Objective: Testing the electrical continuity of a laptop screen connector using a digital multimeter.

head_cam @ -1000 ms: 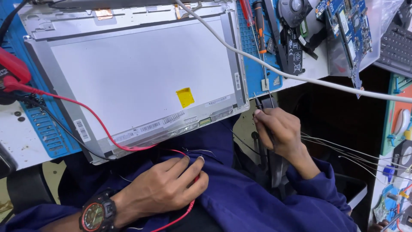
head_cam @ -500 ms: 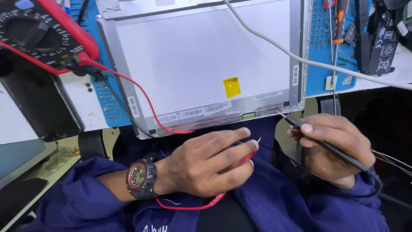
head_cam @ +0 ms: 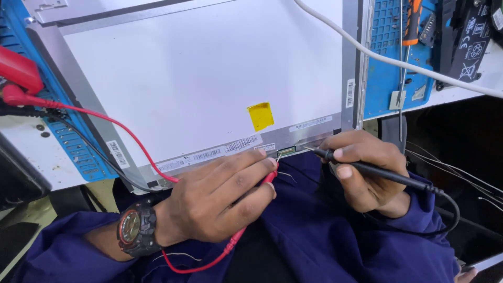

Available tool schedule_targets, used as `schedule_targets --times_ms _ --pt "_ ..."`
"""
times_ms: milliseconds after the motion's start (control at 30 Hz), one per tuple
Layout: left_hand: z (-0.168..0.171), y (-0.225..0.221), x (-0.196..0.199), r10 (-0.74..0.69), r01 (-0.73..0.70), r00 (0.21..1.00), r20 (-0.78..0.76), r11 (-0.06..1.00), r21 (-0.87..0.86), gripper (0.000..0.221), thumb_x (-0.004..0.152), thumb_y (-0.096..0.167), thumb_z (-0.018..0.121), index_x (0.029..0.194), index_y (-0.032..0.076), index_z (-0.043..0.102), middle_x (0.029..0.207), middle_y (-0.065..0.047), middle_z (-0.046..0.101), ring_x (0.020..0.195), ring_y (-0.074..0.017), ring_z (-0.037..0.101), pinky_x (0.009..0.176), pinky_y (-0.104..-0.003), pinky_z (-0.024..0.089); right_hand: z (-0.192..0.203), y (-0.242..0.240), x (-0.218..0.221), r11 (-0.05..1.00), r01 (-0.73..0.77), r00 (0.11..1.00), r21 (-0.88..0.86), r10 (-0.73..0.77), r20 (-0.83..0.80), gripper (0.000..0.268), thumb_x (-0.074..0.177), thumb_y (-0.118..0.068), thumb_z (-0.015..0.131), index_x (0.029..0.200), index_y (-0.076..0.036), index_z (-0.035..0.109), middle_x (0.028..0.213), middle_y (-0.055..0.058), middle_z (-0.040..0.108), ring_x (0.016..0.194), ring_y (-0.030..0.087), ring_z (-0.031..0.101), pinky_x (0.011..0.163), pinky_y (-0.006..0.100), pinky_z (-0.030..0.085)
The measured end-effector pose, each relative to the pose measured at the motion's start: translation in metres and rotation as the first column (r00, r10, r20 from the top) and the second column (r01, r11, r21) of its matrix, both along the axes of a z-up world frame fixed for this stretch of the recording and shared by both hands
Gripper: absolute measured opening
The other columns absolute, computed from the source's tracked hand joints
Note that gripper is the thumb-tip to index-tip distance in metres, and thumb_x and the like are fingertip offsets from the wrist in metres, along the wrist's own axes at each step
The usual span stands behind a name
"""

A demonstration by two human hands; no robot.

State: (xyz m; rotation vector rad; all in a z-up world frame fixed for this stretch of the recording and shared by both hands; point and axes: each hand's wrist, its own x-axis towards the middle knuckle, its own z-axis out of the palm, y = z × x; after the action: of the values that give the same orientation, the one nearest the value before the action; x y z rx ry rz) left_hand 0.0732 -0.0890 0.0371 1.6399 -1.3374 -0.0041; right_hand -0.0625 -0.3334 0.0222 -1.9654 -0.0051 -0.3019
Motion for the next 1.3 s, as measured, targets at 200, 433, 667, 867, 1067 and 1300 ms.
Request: schedule_targets --times_ms 200,433,667,867,1067,1300 --pt "-0.006 -0.002 0.006 -0.002 0.001 0.997 0.074 1.0 0.005 0.01 0.103 0.002 0.055 0.095 0.003 0.062 0.103 -0.019 0.071 0.092 -0.0313 0.078 0.081 -0.038 0.067 0.009 -0.006 0.009 0.987 -0.152 0.967 0.048 0.158 -0.199 0.015 0.1 -0.017 0.055 0.107 -0.003 0.055 0.1 0.028 0.071 0.088 0.037 0.077 0.081 0.038 0.064" --pt "-0.012 -0.003 0.007 -0.022 0.023 0.996 0.087 1.0 -0.007 0.009 0.102 0.003 0.056 0.097 0.004 0.063 0.102 -0.02 0.072 0.092 -0.0315 0.079 0.083 -0.038 0.068 0.003 -0.007 0.007 0.992 -0.122 0.975 0.023 0.124 -0.187 0.017 0.101 -0.019 0.053 0.105 -0.003 0.056 0.097 0.027 0.07 0.08 0.033 0.075 0.073 0.034 0.06" --pt "-0.012 -0.003 0.005 -0.017 0.017 0.995 0.099 1.0 0.005 0.01 0.103 0.002 0.054 0.096 0.003 0.062 0.103 -0.02 0.072 0.092 -0.0311 0.078 0.084 -0.038 0.068 0.007 -0.008 0.007 0.991 -0.13 0.963 0.024 0.132 -0.236 0.018 0.1 -0.021 0.055 0.106 -0.004 0.057 0.101 0.027 0.071 0.087 0.035 0.077 0.077 0.035 0.062" --pt "-0.012 -0.001 0.004 0.0 -0.002 0.993 0.117 1.0 0.022 0.009 0.103 0.004 0.055 0.097 0.005 0.062 0.104 -0.018 0.073 0.094 -0.0294 0.079 0.084 -0.036 0.067 0.008 -0.004 0.011 0.99 -0.139 0.97 0.014 0.139 -0.199 0.015 0.1 -0.018 0.054 0.107 -0.005 0.055 0.098 0.028 0.071 0.084 0.035 0.077 0.077 0.036 0.063" --pt "-0.011 0.0 0.006 0.0 -0.002 0.993 0.115 1.0 0.014 0.01 0.103 0.002 0.054 0.096 0.005 0.061 0.104 -0.018 0.073 0.094 -0.029 0.078 0.085 -0.037 0.067 0.003 -0.003 0.012 0.99 -0.138 0.977 0.004 0.136 -0.162 0.016 0.1 -0.018 0.054 0.105 -0.003 0.055 0.095 0.029 0.07 0.082 0.036 0.077 0.074 0.036 0.062" --pt "-0.012 0.0 0.006 0.002 -0.002 0.993 0.117 1.0 0.003 0.011 0.103 0.002 0.053 0.095 0.005 0.06 0.103 -0.018 0.073 0.094 -0.029 0.078 0.084 -0.037 0.067 -0.001 0.0 0.013 0.994 -0.106 0.989 0.013 0.107 -0.105 0.016 0.099 -0.016 0.054 0.102 -0.001 0.055 0.09 0.029 0.069 0.076 0.035 0.075 0.07 0.036 0.063"
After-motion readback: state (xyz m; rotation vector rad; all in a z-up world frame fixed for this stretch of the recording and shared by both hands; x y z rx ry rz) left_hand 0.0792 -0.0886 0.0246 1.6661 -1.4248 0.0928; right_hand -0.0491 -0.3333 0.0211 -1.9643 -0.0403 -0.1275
